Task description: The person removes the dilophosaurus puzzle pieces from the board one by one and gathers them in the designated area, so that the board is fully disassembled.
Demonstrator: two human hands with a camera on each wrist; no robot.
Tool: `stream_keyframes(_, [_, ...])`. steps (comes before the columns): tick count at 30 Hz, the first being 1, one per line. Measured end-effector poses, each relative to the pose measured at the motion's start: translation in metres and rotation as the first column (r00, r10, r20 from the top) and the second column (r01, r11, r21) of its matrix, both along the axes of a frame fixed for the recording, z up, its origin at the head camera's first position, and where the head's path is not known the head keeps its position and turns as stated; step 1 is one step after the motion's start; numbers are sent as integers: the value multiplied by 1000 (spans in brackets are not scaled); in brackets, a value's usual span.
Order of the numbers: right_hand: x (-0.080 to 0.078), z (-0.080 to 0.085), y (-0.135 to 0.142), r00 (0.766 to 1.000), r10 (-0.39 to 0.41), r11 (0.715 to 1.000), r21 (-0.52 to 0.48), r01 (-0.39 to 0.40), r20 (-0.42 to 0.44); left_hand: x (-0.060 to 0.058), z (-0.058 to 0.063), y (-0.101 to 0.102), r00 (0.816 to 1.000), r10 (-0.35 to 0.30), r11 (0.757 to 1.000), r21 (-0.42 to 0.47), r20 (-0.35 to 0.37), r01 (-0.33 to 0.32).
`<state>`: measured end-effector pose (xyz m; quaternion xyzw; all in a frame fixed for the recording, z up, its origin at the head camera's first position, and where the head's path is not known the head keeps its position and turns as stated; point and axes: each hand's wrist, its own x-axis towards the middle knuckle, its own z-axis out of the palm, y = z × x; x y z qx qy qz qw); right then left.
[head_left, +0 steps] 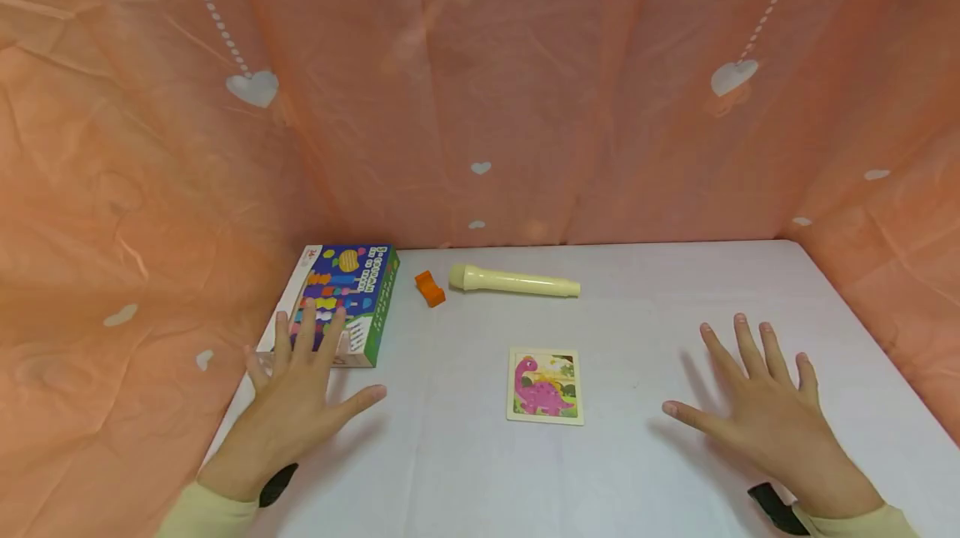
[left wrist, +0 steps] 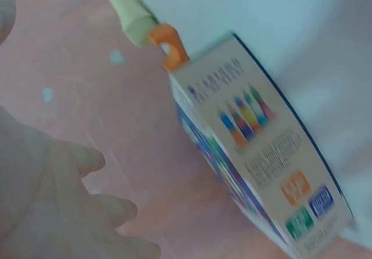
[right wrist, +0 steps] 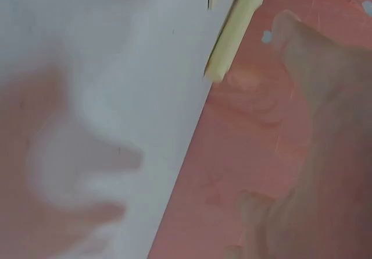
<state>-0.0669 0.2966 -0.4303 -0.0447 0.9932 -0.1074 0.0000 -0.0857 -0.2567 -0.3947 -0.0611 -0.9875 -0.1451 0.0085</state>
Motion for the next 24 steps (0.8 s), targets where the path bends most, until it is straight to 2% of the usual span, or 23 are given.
stream_keyframes(6, [-4, -4, -17, 998, 54, 998, -29, -55, -39, -6, -7, 29, 997, -71, 996, 47, -4, 71])
stream_keyframes(12, [-8, -3, -45, 989, 129, 990, -55, -133, -70, -16, -18, 72, 984, -176, 979, 104, 0, 175])
stream_keyframes(15, [-12, -5, -59, 983, 165, 983, -63, -170, -74, -21, -24, 96, 968, -249, 962, 119, 29, 244])
stream_keyframes(18, [-16, -7, -73, 972, 219, 970, -84, -226, -86, -27, -29, 119, 942, -329, 937, 143, 64, 318])
stream_keyframes(21, [-22, -12, -88, 953, 283, 949, -110, -294, -106, -31, -36, 137, 918, -391, 913, 150, 66, 379])
stream_keyframes(24, [-28, -16, -105, 935, 336, 929, -124, -349, -114, -34, -42, 148, 905, -423, 900, 142, 50, 413])
